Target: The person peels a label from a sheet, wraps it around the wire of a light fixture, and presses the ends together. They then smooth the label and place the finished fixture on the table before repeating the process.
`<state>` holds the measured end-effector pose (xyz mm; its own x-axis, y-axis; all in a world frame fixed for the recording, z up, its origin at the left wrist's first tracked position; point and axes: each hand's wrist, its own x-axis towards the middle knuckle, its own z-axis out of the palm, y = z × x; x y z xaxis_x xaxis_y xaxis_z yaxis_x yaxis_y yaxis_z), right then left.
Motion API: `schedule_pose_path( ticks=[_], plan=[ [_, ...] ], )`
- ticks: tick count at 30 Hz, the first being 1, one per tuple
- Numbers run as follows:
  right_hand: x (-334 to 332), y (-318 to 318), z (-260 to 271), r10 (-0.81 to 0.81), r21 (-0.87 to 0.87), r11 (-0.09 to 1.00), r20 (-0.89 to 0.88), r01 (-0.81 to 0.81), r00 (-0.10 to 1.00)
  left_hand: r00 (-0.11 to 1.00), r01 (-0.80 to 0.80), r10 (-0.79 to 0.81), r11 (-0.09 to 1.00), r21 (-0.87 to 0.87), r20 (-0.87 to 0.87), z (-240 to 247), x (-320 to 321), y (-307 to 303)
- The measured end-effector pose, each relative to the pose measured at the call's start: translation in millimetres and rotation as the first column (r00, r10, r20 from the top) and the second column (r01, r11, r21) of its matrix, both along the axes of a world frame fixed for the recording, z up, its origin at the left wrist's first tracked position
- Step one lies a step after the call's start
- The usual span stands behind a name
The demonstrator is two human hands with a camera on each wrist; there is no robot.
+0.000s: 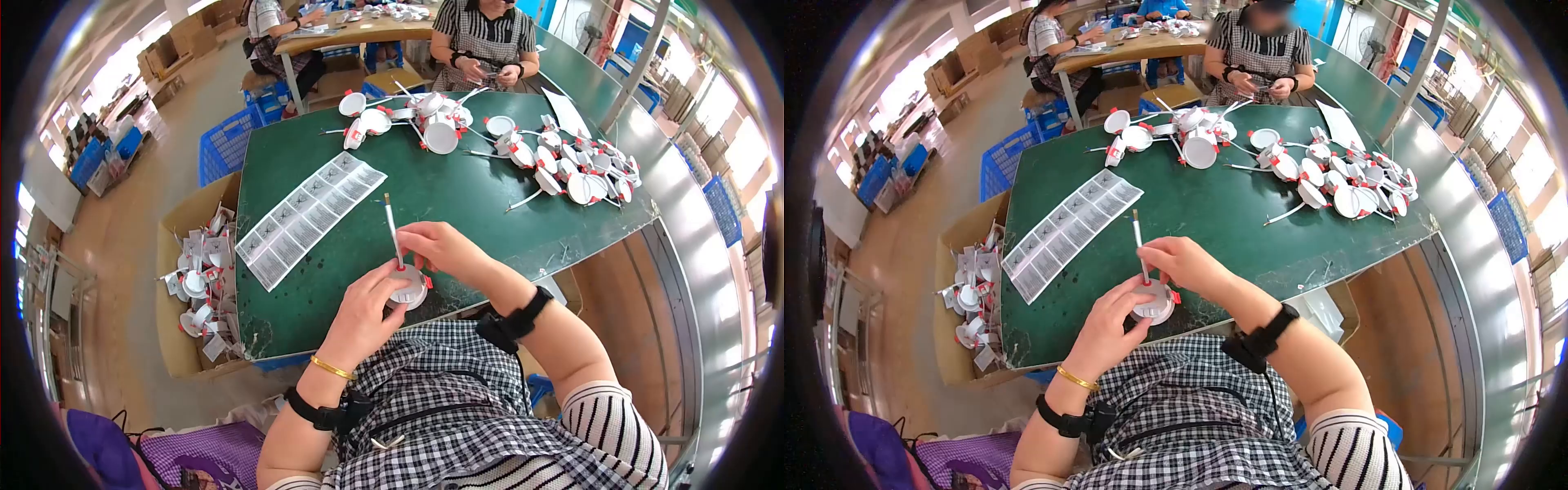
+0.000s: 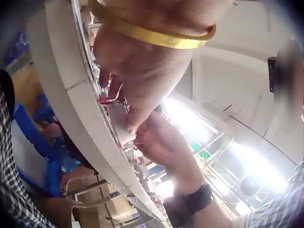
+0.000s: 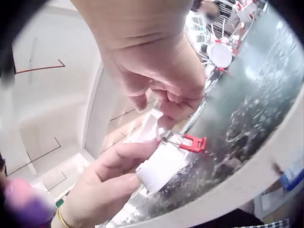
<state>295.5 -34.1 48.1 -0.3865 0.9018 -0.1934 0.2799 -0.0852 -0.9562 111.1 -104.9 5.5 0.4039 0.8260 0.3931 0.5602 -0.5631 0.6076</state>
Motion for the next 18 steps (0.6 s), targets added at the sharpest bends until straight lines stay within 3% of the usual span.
schedule_pose_path(
  ticks=[1,3,5,6,7,9,11,13,15,16,18],
  plan=[
    [-4.1,4.7,-4.8,-0.005,0.002,1.000,-0.004,0.005,1.000,1.000,0.010,-0.009,1.000,-0.024,0.023,1.1,0.5,2.0],
    [-10.4,13.1,-18.2,0.064,0.169,0.982,0.087,-0.078,0.994,0.999,0.000,0.001,1.000,-0.030,0.034,-2.9,3.2,4.9],
    [-11.5,7.3,-21.0,0.042,0.085,0.995,0.040,-0.045,0.998,0.999,-0.017,0.019,0.999,-0.043,0.048,-6.2,4.0,7.6],
    [-9.0,0.0,-30.2,0.014,0.493,0.867,0.118,-0.071,0.993,0.998,-0.031,0.033,0.999,-0.045,0.044,-6.4,4.1,10.2],
    [-7.3,-8.9,-36.0,-0.041,0.807,0.578,0.177,-0.121,0.983,0.998,-0.047,0.049,0.998,-0.045,0.041,-6.4,3.7,11.4],
    [-5.2,-17.8,-36.7,-0.043,0.831,0.550,0.132,-0.087,0.990,0.998,0.000,0.003,0.999,-0.043,0.064,-1.9,3.0,11.6],
    [-3.9,-15.2,-38.6,-0.151,0.750,0.656,0.022,0.084,0.988,0.995,0.064,-0.060,0.997,-0.044,0.074,-0.4,2.3,15.3],
    [-10.2,-9.4,-23.0,-0.162,0.713,0.690,-0.018,0.127,0.987,0.999,0.035,-0.035,0.999,-0.041,0.005,-2.7,1.4,16.4],
    [-13.3,-2.5,-0.7,-0.169,0.354,0.900,-0.256,0.255,0.952,0.999,0.037,-0.037,0.999,-0.007,-0.007,-0.7,2.3,16.3],
    [-11.1,-3.4,-3.8,-0.113,0.500,0.846,-0.166,0.182,0.980,0.999,0.049,-0.049,0.999,-0.009,0.020,-1.9,2.2,17.1],
    [-6.5,-12.4,1.3,-0.123,0.430,0.882,-0.179,0.190,0.976,0.998,0.042,-0.042,0.999,0.000,0.051,-4.8,2.8,18.7]
  ],
)
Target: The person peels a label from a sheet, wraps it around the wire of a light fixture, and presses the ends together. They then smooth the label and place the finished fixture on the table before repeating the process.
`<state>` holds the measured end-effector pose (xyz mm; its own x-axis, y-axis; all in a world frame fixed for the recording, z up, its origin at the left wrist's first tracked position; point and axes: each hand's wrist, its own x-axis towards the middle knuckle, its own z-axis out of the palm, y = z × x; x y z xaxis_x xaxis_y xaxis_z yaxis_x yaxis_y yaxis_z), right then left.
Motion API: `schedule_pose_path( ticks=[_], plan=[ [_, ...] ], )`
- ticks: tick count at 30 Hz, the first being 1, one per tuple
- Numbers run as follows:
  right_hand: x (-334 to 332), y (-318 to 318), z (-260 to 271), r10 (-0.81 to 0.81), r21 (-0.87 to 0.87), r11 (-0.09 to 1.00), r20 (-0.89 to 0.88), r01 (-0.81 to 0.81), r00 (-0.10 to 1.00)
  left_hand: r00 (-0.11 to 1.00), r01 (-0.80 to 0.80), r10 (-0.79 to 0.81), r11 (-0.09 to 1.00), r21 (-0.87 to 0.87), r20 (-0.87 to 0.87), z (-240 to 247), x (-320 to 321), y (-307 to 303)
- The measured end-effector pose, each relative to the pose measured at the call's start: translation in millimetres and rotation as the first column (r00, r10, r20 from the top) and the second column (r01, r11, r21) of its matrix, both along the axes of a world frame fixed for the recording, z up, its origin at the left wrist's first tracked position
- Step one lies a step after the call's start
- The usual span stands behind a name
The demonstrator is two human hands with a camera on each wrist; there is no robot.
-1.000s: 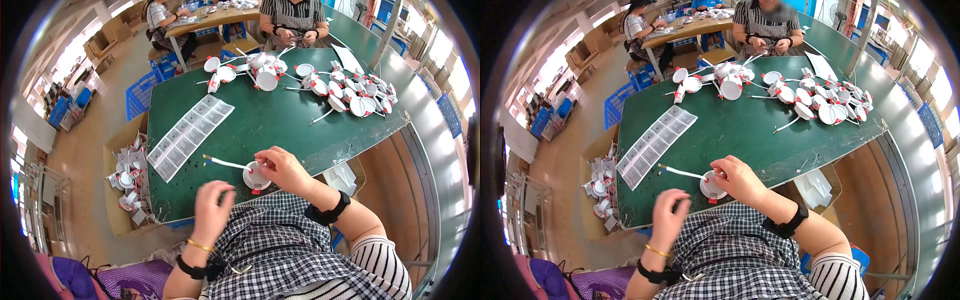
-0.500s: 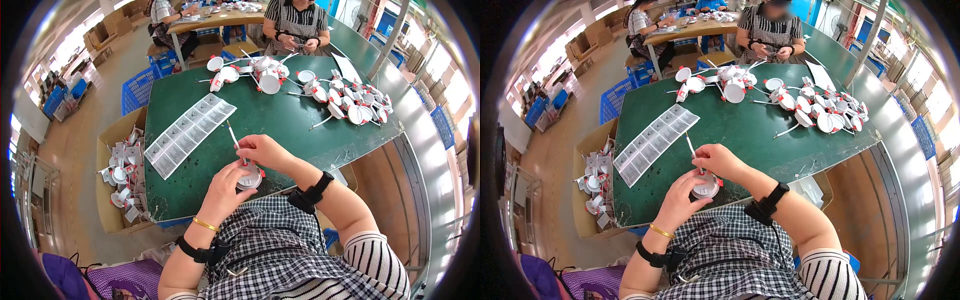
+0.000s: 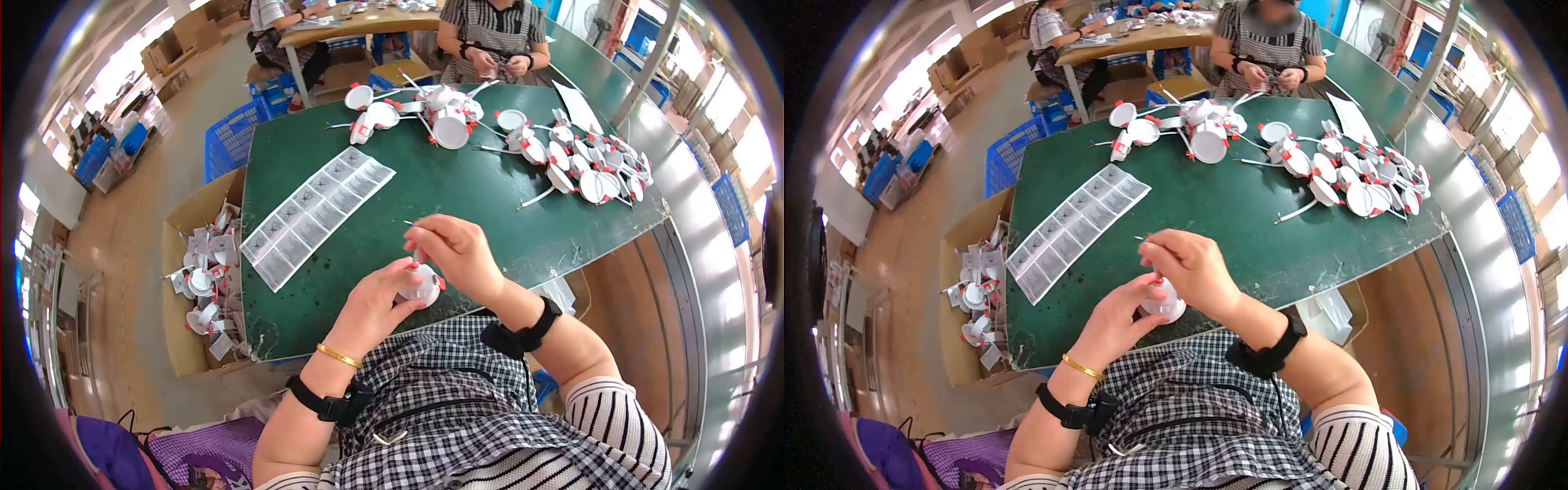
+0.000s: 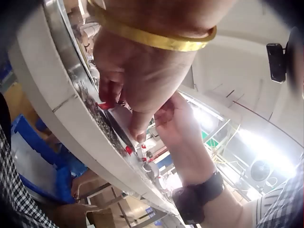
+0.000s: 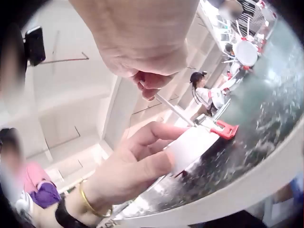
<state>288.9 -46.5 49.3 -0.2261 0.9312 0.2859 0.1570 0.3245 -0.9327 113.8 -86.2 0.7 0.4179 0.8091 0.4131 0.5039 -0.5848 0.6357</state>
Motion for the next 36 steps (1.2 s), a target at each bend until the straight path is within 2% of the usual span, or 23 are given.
schedule_pose_path(
  ticks=[1,2,3,5,6,9,11,12,13,14,15,17,18,20,21,23,24,25,28,30,33,35,36],
  plan=[
    [1.2,-5.3,1.6,0.000,-0.080,0.997,-0.026,-0.002,1.000,0.999,0.025,-0.023,0.998,-0.065,0.027,-0.6,0.1,-2.4],
    [5.2,1.5,-7.0,0.015,0.029,0.999,-0.052,-0.014,0.999,0.998,0.047,-0.042,0.993,-0.110,0.053,1.4,-0.8,0.6],
    [6.5,5.2,-8.4,0.034,0.054,0.998,-0.080,-0.029,0.996,0.997,0.081,-0.081,0.997,-0.015,-0.014,1.2,-3.1,2.3],
    [13.9,11.3,-0.5,0.079,0.039,0.996,-0.040,-0.077,0.996,0.995,0.101,-0.100,0.995,0.009,-0.026,2.8,-5.5,3.9],
    [18.1,11.9,3.5,0.087,0.057,0.995,-0.050,-0.085,0.995,0.991,0.128,-0.132,0.978,-0.162,-0.013,4.2,-8.4,6.3],
    [29.7,11.0,7.1,0.122,0.053,0.991,-0.008,-0.121,0.992,0.996,0.088,-0.085,0.986,-0.139,0.030,33.5,-14.9,16.9],
    [39.3,6.0,0.2,0.046,-0.033,0.998,-0.153,-0.051,0.987,0.995,-0.101,0.101,0.995,-0.002,0.024,27.0,-36.5,55.2],
    [44.6,3.1,-1.1,0.024,-0.057,0.998,-0.140,-0.033,0.990,0.970,-0.237,0.240,0.968,-0.080,0.033,30.2,-47.5,76.7],
    [50.1,1.1,-4.9,0.029,-0.046,0.998,-0.139,-0.036,0.990,0.928,-0.369,0.371,0.928,0.059,-0.036,19.4,-64.1,101.3],
    [55.2,-0.9,-9.0,-0.011,-0.053,0.999,-0.111,0.005,0.994,0.897,-0.429,0.437,0.897,0.111,-0.061,20.9,-76.2,118.0],
    [59.3,-2.9,-12.7,-0.053,-0.059,0.997,-0.083,0.048,0.995,0.833,-0.518,0.542,0.833,0.194,-0.106,11.6,-88.8,135.9],
    [65.6,-10.2,-15.7,-0.084,-0.075,0.994,-0.100,0.076,0.991,0.666,-0.683,0.703,0.709,0.173,-0.249,6.8,-102.2,155.7],
    [69.8,-14.2,-17.6,-0.110,-0.097,0.990,-0.083,0.102,0.990,0.669,-0.681,0.702,0.710,0.178,-0.243,6.5,-108.4,161.6],
    [77.6,-20.1,-22.7,-0.158,-0.111,0.982,-0.061,0.150,0.986,0.664,-0.687,0.609,0.726,-0.031,-0.433,5.4,-120.1,172.8],
    [80.2,-22.9,-23.4,-0.165,-0.108,0.982,-0.060,0.157,0.985,0.669,-0.681,0.606,0.731,-0.029,-0.431,2.6,-127.0,179.9],
    [84.7,-30.9,-24.5,-0.198,-0.142,0.971,-0.019,0.193,0.980,0.829,-0.559,0.515,0.779,-0.283,-0.221,-6.0,-140.2,191.6],
    [87.1,-33.6,-27.6,-0.202,-0.145,0.970,-0.017,0.198,0.979,0.842,-0.538,0.527,0.800,-0.265,-0.116,-3.9,-140.5,190.1],
    [89.3,-35.1,-31.2,-0.212,-0.133,0.969,-0.001,0.210,0.977,0.831,-0.552,0.545,0.784,-0.284,-0.111,-0.5,-141.9,189.4],
    [86.2,-40.9,-30.1,-0.219,-0.120,0.968,0.026,0.221,0.975,0.821,-0.570,0.567,0.805,-0.167,-0.068,4.3,-145.2,178.4],
    [82.6,-43.7,-26.1,-0.220,-0.118,0.968,0.037,0.223,0.975,0.833,-0.552,0.551,0.834,0.019,0.048,6.5,-149.5,171.9],
    [74.7,-45.7,-14.1,-0.212,-0.003,0.977,0.074,0.213,0.974,0.826,-0.556,0.562,0.826,-0.095,0.047,68.9,-143.3,125.0],
    [63.2,-46.1,12.3,-0.198,0.286,0.947,0.165,0.145,0.966,0.866,-0.473,0.488,0.870,-0.141,0.107,99.2,-145.7,85.5],
    [56.6,-48.0,29.8,-0.165,0.296,0.950,0.202,0.100,0.965,0.884,-0.449,0.463,0.880,-0.157,0.062,118.1,-143.1,59.3]
  ],
)
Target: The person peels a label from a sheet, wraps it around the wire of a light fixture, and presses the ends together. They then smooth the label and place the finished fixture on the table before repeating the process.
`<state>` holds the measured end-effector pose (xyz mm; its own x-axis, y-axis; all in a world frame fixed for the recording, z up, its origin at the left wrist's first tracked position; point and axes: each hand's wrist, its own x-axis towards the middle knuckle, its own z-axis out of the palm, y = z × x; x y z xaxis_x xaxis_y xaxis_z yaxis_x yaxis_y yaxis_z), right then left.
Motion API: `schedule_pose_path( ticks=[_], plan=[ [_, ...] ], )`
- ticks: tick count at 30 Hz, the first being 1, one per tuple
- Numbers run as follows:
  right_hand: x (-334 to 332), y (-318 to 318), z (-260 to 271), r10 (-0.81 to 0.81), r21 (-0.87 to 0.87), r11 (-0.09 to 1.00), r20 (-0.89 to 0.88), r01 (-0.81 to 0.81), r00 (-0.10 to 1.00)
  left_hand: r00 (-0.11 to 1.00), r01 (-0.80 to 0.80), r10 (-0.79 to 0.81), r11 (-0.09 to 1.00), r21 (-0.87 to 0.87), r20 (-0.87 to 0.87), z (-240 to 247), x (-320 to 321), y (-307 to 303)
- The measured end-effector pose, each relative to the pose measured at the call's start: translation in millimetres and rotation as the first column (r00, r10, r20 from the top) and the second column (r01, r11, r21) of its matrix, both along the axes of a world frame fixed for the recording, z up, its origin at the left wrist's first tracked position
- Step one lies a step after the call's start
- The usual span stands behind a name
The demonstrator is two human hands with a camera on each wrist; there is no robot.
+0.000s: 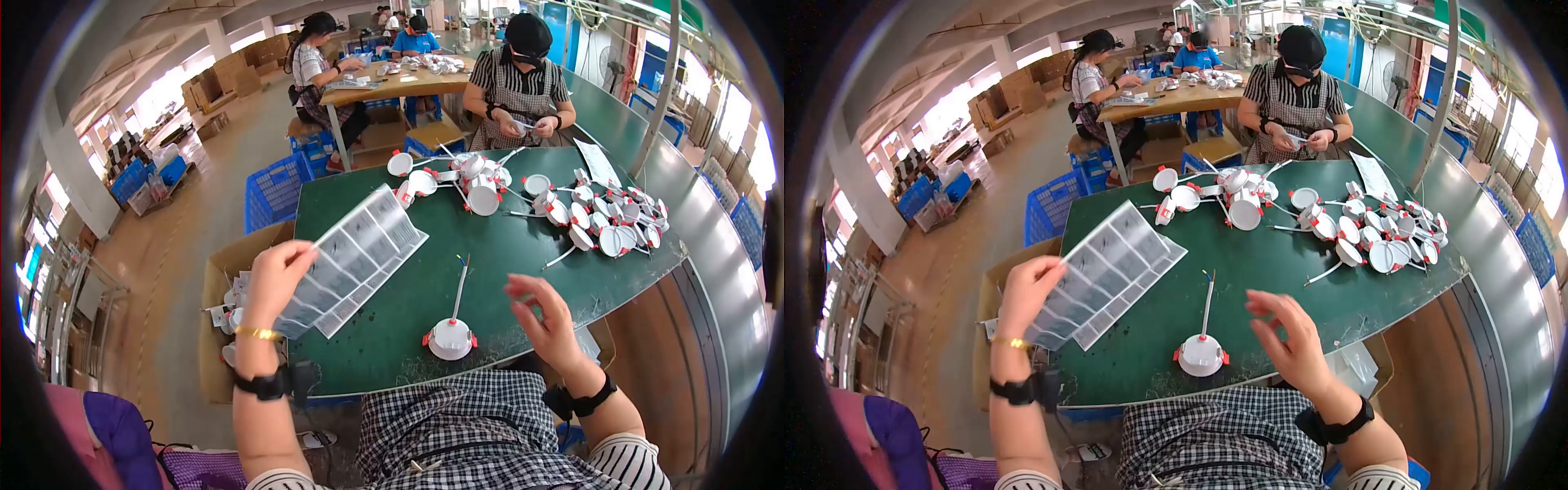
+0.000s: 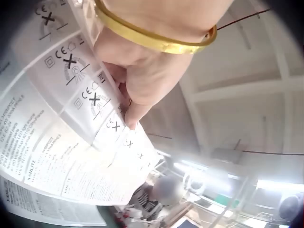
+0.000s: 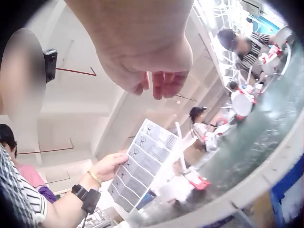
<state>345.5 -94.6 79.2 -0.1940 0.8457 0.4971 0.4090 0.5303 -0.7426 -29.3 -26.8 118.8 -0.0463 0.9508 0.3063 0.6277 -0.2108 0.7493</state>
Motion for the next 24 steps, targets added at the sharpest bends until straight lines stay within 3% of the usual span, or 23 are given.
schedule_pose_path(
  ticks=[1,3,7,9,10,11,13,15,21,24],
  plan=[
    [-8.3,-0.8,14.2,-0.001,-0.004,1.000,-0.003,0.001,1.000,0.999,0.033,-0.034,0.999,-0.037,-0.033,17.0,4.5,-27.0],
    [-26.0,-3.2,36.3,0.048,0.243,0.967,0.134,-0.080,0.990,0.994,0.071,-0.080,0.992,-0.109,-0.080,35.7,13.0,-71.9],
    [-51.4,-14.9,46.6,0.286,0.286,0.903,0.159,-0.321,0.945,0.967,0.209,-0.224,0.970,-0.124,-0.121,34.7,28.8,-129.6],
    [-48.3,-26.9,34.6,0.387,0.083,0.912,0.143,-0.401,0.911,0.954,0.287,-0.295,0.951,-0.117,-0.050,24.5,35.0,-144.0],
    [-47.5,-33.0,28.4,0.390,0.071,0.913,0.144,-0.403,0.909,0.965,0.263,-0.253,0.946,-0.191,0.076,17.0,39.0,-149.8],
    [-46.3,-39.9,21.6,0.368,-0.010,0.930,0.080,-0.368,0.927,0.964,0.265,-0.252,0.943,-0.201,0.085,11.0,46.3,-154.3],
    [-41.5,-51.5,11.7,0.325,-0.107,0.941,0.017,-0.321,0.946,0.931,0.325,-0.307,0.943,0.065,-0.198,-0.4,67.0,-159.7],
    [-34.6,-62.9,3.6,0.319,-0.204,0.928,0.009,-0.310,0.948,0.945,0.315,-0.300,0.941,0.124,-0.128,-17.5,95.0,-166.1],
    [-13.1,-85.5,5.7,0.292,-0.247,0.932,0.083,-0.264,0.953,0.919,0.391,-0.384,0.918,0.070,-0.088,-38.8,121.4,-162.9],
    [-7.7,-89.8,-4.2,0.240,-0.226,0.949,0.059,-0.221,0.969,0.895,0.435,-0.417,0.895,0.100,-0.160,-35.7,129.8,-160.6]
  ],
)
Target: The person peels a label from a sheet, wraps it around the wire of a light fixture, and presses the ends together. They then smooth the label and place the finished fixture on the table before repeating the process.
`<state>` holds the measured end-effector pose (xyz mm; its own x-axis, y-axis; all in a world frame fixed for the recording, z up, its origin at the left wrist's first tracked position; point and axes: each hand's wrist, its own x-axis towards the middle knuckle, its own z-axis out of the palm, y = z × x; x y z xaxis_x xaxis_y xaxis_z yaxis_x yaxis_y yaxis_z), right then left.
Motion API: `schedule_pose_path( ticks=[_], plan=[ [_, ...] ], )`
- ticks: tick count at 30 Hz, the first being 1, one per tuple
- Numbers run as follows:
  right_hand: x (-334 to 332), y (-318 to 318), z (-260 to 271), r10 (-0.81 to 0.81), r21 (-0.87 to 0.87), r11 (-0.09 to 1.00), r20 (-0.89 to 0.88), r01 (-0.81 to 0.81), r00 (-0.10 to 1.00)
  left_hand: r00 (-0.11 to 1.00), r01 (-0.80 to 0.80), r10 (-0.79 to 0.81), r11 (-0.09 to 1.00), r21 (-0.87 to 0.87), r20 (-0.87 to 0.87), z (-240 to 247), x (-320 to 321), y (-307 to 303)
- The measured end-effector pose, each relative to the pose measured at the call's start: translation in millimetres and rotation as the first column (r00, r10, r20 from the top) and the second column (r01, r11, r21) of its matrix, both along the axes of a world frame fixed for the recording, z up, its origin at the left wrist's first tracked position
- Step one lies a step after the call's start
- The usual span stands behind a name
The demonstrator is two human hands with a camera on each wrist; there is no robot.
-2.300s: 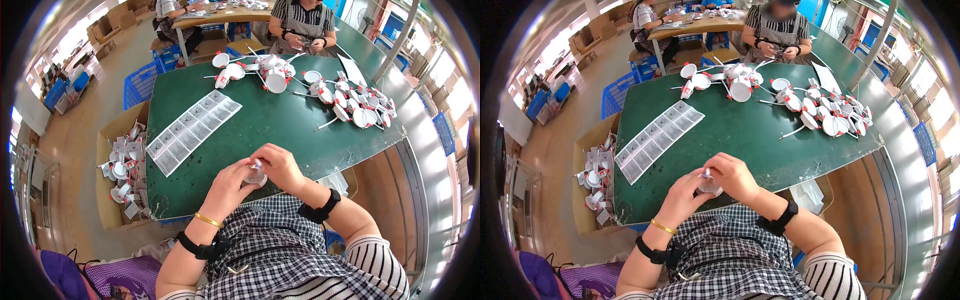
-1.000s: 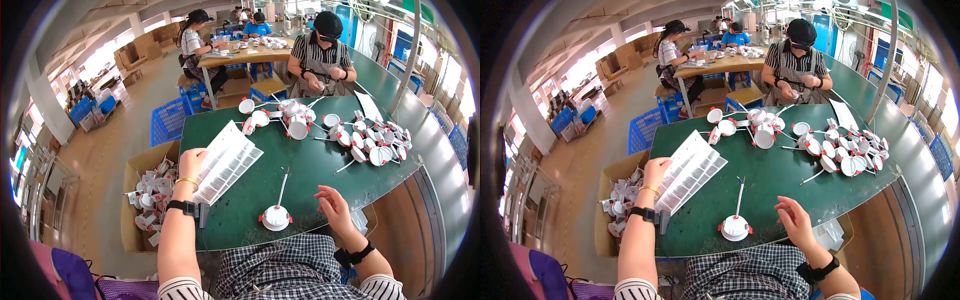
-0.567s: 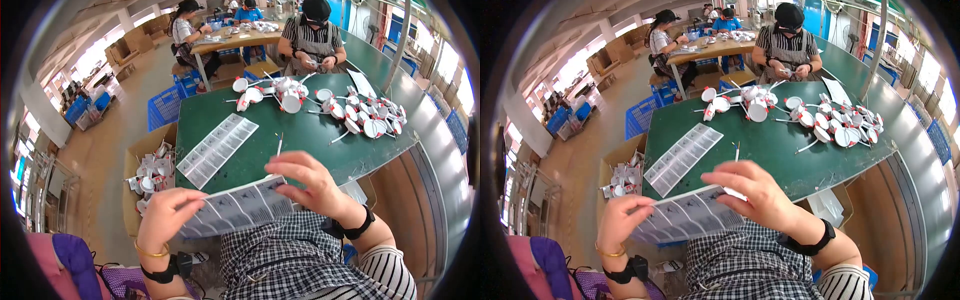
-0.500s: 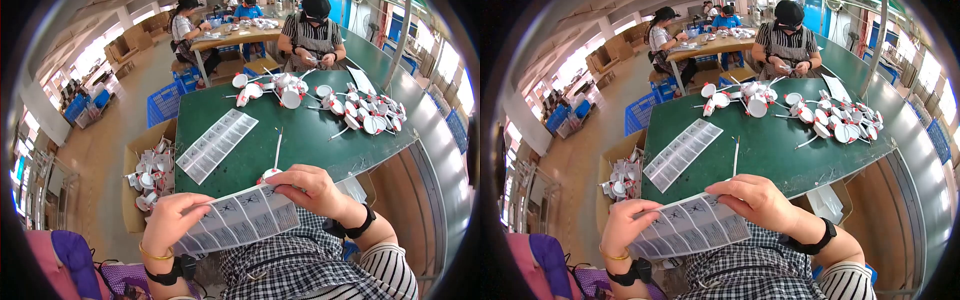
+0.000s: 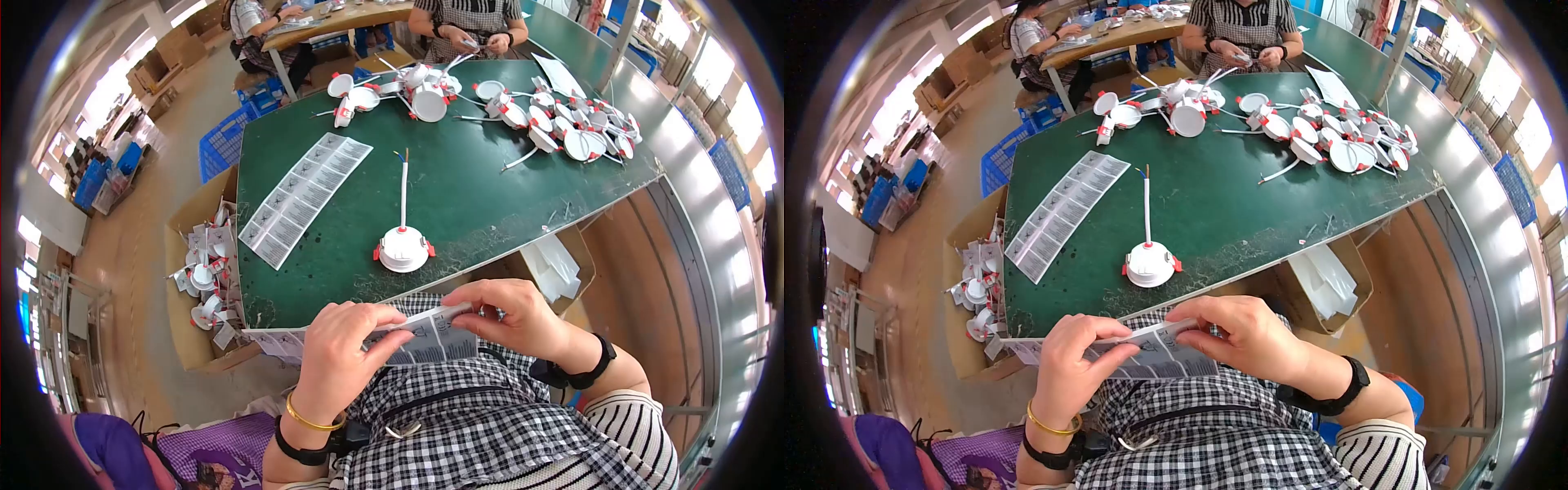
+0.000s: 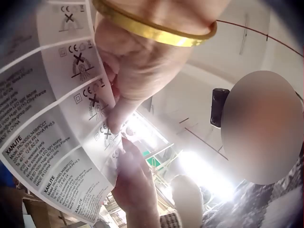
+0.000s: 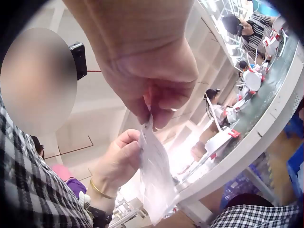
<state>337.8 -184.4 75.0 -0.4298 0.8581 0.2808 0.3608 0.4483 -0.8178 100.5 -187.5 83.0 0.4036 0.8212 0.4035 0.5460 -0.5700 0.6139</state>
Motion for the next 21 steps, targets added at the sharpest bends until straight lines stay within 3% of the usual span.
schedule_pose_path(
  ticks=[4,6,10,13,18,21],
  plan=[
    [6.3,-5.0,-7.9,-0.070,0.080,0.995,0.034,0.067,0.997,1.000,-0.009,0.010,0.999,0.031,-0.015,-1.6,10.9,2.6],
    [11.2,-6.4,-12.5,-0.100,0.309,0.949,0.105,0.063,0.989,1.000,-0.009,0.009,0.999,0.040,-0.019,-2.4,14.3,4.0],
    [16.2,-9.3,-12.8,-0.186,0.257,0.950,0.009,0.177,0.983,0.998,-0.011,0.015,0.997,0.080,-0.058,-6.4,14.4,6.7],
    [19.9,-6.2,-15.6,-0.137,0.323,0.938,0.014,0.125,0.990,0.999,0.007,-0.002,0.994,0.106,-0.049,-5.9,15.3,10.2],
    [24.4,-0.9,-15.7,-0.142,0.288,0.950,0.049,0.122,0.989,1.000,0.009,-0.007,0.997,0.072,-0.027,-6.8,16.8,11.9],
    [17.0,8.8,-7.4,-0.172,0.322,0.936,0.075,0.139,0.982,0.996,0.006,0.009,0.986,0.167,-0.090,-13.3,24.1,11.6]
  ],
)
